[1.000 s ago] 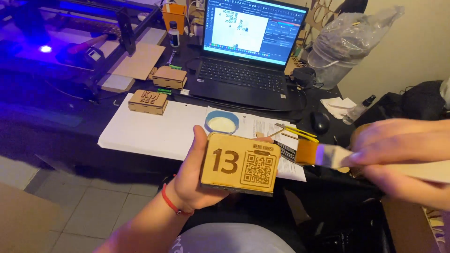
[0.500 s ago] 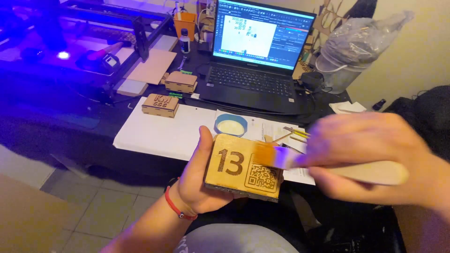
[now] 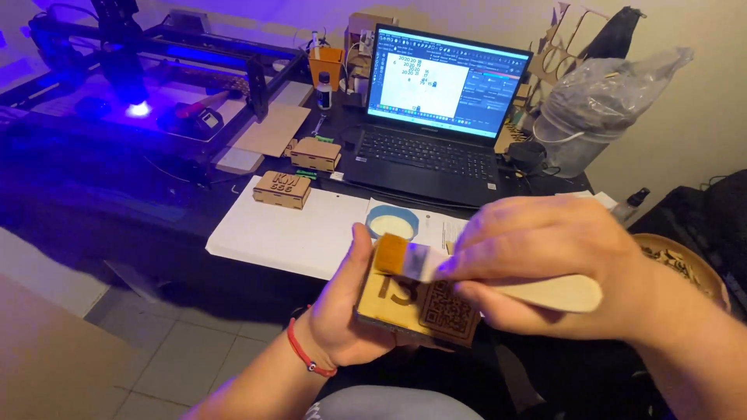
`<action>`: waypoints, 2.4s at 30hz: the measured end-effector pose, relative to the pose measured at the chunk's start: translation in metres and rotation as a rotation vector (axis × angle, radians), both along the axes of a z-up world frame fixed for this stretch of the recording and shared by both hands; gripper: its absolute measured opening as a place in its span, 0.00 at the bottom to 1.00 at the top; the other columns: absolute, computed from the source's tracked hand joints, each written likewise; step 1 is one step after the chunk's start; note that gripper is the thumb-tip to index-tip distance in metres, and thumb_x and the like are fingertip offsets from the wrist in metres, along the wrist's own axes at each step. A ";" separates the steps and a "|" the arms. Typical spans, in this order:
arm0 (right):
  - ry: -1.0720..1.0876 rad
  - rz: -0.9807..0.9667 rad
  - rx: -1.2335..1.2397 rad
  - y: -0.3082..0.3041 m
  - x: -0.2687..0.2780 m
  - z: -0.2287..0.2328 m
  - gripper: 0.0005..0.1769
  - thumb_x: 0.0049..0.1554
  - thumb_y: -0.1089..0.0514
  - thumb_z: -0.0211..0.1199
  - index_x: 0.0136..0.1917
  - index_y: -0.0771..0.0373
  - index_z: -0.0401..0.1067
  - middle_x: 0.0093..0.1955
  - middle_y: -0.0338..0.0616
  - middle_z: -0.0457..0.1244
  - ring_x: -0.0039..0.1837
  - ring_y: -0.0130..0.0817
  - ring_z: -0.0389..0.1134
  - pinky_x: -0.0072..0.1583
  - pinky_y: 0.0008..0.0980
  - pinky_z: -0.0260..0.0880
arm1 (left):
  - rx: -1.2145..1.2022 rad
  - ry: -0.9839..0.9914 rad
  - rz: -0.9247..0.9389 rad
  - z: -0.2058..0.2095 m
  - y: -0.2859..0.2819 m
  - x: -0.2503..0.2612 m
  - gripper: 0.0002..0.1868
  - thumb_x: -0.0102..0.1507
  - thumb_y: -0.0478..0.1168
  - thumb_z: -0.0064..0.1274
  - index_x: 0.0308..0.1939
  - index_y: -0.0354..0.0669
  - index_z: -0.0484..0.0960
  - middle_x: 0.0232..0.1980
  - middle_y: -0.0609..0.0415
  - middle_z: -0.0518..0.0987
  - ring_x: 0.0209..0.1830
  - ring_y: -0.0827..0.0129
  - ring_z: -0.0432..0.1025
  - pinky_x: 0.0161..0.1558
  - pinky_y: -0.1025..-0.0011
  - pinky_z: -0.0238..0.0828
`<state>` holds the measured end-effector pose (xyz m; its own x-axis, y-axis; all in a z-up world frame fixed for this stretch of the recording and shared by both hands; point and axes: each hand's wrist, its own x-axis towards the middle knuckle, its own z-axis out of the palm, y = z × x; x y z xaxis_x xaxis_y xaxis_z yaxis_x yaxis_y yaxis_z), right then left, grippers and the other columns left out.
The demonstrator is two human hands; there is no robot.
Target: The person paints a small wooden block with a brush, applying a light-colored substance to the engraved letters and numbers on its surface. They rotate the block to cover different sides and then set it down on the desk.
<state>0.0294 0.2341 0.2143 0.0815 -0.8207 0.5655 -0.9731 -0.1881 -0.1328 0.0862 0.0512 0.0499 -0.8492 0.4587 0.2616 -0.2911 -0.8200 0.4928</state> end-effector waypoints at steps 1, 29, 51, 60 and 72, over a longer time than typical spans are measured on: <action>0.023 -0.024 0.024 0.006 -0.005 -0.003 0.07 0.53 0.58 0.62 0.43 0.61 0.76 0.37 0.42 0.70 0.39 0.35 0.74 0.44 0.27 0.77 | 0.018 -0.029 -0.017 0.005 -0.002 0.002 0.51 0.61 0.78 0.29 0.69 0.39 0.68 0.63 0.40 0.73 0.60 0.51 0.70 0.54 0.56 0.70; 0.132 0.019 0.018 0.006 0.020 -0.007 0.09 0.52 0.54 0.61 0.43 0.57 0.79 0.39 0.40 0.71 0.41 0.30 0.76 0.49 0.30 0.81 | -0.021 0.059 0.068 0.001 0.004 0.002 0.54 0.61 0.76 0.31 0.71 0.31 0.67 0.51 0.52 0.81 0.32 0.72 0.76 0.23 0.76 0.69; 0.264 -0.055 -0.119 0.190 -0.075 -0.116 0.13 0.55 0.49 0.57 0.55 0.43 0.65 0.45 0.19 0.65 0.44 0.06 0.73 0.50 0.04 0.86 | 0.089 -0.022 -0.050 0.008 -0.007 0.009 0.65 0.50 0.77 0.41 0.77 0.32 0.51 0.74 0.33 0.59 0.70 0.40 0.58 0.71 0.49 0.52; -0.174 -0.430 -0.503 0.250 -0.096 -0.253 0.11 0.66 0.42 0.45 0.56 0.44 0.62 0.47 0.29 0.59 0.53 0.33 0.64 0.62 0.33 0.67 | -0.524 0.109 0.781 -0.039 -0.085 -0.019 0.57 0.52 0.78 0.40 0.77 0.52 0.52 0.73 0.46 0.66 0.68 0.56 0.65 0.50 0.63 0.75; -0.610 -0.604 -0.446 0.130 -0.013 -0.214 0.13 0.54 0.59 0.52 0.52 0.62 0.69 0.46 0.48 0.66 0.52 0.37 0.70 0.63 0.31 0.73 | -1.281 0.127 1.163 -0.095 -0.125 -0.062 0.57 0.54 0.34 0.64 0.77 0.51 0.38 0.75 0.39 0.46 0.80 0.52 0.45 0.76 0.56 0.39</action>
